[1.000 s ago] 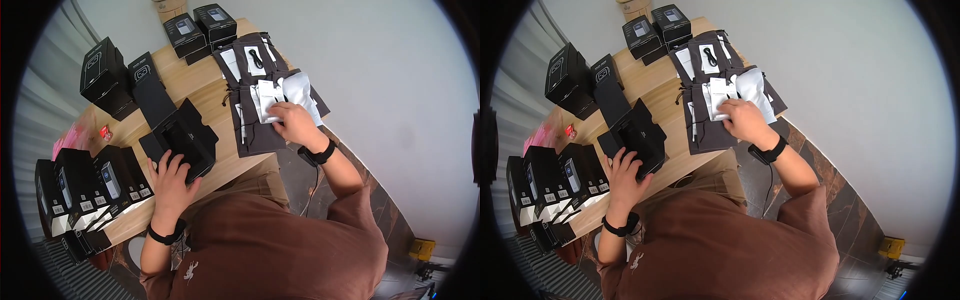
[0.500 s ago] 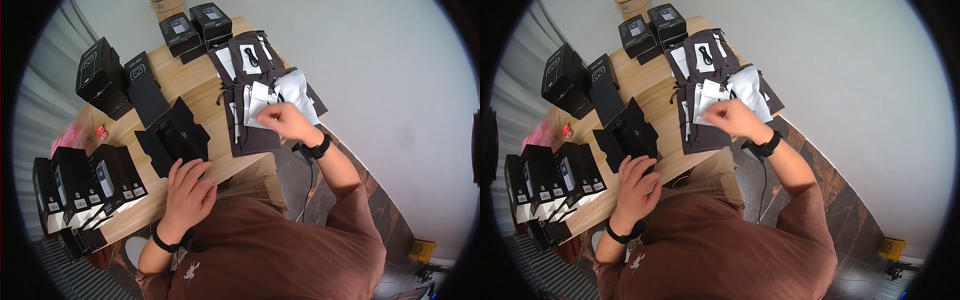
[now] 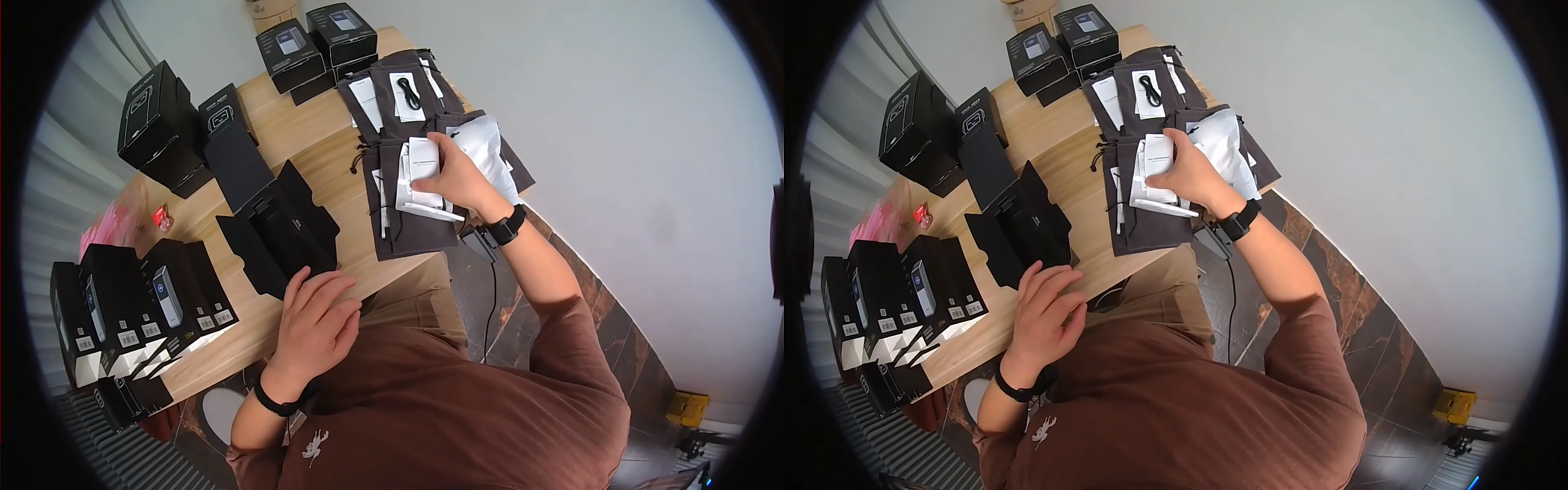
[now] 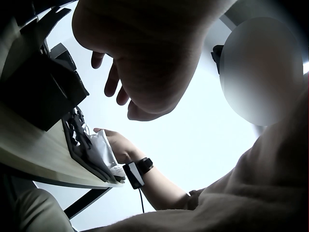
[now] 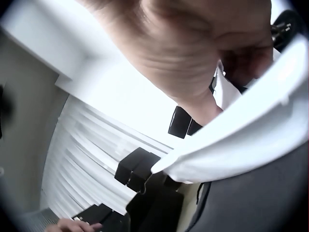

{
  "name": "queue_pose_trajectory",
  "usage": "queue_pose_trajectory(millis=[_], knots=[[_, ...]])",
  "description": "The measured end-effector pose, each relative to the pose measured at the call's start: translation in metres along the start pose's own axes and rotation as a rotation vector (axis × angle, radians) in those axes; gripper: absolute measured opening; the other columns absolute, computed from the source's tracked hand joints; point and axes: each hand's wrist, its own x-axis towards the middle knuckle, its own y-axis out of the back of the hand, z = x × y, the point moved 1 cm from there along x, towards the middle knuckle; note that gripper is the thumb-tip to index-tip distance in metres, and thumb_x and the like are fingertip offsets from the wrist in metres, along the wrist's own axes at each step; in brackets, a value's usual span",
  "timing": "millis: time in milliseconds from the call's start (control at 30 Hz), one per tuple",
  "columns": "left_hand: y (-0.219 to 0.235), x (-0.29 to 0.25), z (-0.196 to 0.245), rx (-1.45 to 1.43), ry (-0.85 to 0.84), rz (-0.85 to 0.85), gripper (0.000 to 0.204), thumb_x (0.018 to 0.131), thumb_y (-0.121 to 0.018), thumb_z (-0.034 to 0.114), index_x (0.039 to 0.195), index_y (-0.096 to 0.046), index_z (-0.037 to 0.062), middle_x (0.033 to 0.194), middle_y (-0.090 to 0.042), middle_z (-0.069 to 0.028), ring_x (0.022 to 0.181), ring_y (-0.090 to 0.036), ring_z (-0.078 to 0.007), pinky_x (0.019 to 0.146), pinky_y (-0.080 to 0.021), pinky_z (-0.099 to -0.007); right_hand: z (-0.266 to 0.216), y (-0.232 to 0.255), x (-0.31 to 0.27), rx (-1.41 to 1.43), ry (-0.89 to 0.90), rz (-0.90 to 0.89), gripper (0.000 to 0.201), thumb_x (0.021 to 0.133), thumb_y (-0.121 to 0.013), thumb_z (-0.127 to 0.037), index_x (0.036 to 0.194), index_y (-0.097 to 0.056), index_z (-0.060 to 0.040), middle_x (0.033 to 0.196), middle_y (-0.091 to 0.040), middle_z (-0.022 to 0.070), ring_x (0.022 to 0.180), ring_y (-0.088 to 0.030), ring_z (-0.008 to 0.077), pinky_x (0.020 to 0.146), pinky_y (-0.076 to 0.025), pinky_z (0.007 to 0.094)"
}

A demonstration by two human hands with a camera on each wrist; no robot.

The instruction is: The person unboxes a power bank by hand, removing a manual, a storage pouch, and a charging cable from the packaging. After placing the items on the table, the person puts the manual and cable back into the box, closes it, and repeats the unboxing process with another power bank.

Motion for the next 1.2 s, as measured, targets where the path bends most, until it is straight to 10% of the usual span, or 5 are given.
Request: queue_pose_trajectory(millis=[133,433,733,967,1200], knots=[[0.0,-0.002,0.0,-0.014,0.005,0.011,0.023,0.079,-0.08,0.002,0.099,-0.071,0.0095,0.126,-0.071,-0.0091,0.121,-0.067,-0.0333,0.114,-0.044,-0.0574,-0.002,0.003,0.009,0.279,-0.143,-0.035,0.096,0.079,-0.086,0.011,0.16,-0.037,0.0029,0.121,-0.071,0.0117,0.109,-0.07,0.019,0.097,-0.058,0.0329],[0.01,0.0,-0.006,-0.326,0.12,0.194,0.043,0.084,-0.074,-0.007,0.125,-0.064,0.0049,0.136,-0.066,-0.0174,0.125,-0.066,-0.0344,0.113,-0.049,-0.0479,-0.084,0.012,-0.002,0.865,0.134,-0.071,0.095,0.081,-0.079,0.018,0.163,-0.035,-0.0014,0.128,-0.072,0.0117,0.113,-0.073,0.019,0.098,-0.061,0.0344],[0.011,0.033,-0.005,-1.919,0.747,0.194,0.057,0.117,-0.042,0.043,0.16,-0.037,0.0062,0.15,-0.057,-0.0137,0.134,-0.062,-0.0319,0.107,-0.057,-0.0532,-0.17,-0.073,-0.08,0.531,0.292,-0.272,0.055,0.09,-0.079,0.002,0.141,-0.059,-0.008,0.123,-0.072,0.008,0.113,-0.071,0.0167,0.094,-0.059,0.0334],[0.022,0.019,-0.018,-1.627,0.771,0.23,0.049,0.119,-0.038,0.033,0.162,-0.037,0.0094,0.148,-0.058,-0.0114,0.132,-0.063,-0.0271,0.103,-0.059,-0.0476,-0.158,-0.085,-0.072,0.104,0.672,-0.168,0.046,0.097,-0.069,-0.002,0.143,-0.061,-0.005,0.131,-0.069,0.0153,0.125,-0.062,0.0325,0.106,-0.049,0.0378],[0.028,0.019,-0.017,-1.593,0.759,0.225,0.05,0.119,-0.036,0.032,0.165,-0.034,0.0108,0.149,-0.058,-0.0116,0.13,-0.064,-0.0264,0.098,-0.061,-0.0472,-0.162,-0.111,-0.077,0.659,0.39,-0.16,0.088,0.095,-0.072,0.005,0.168,-0.023,-0.0036,0.134,-0.068,0.0127,0.119,-0.066,0.0174,0.101,-0.052,0.036]])
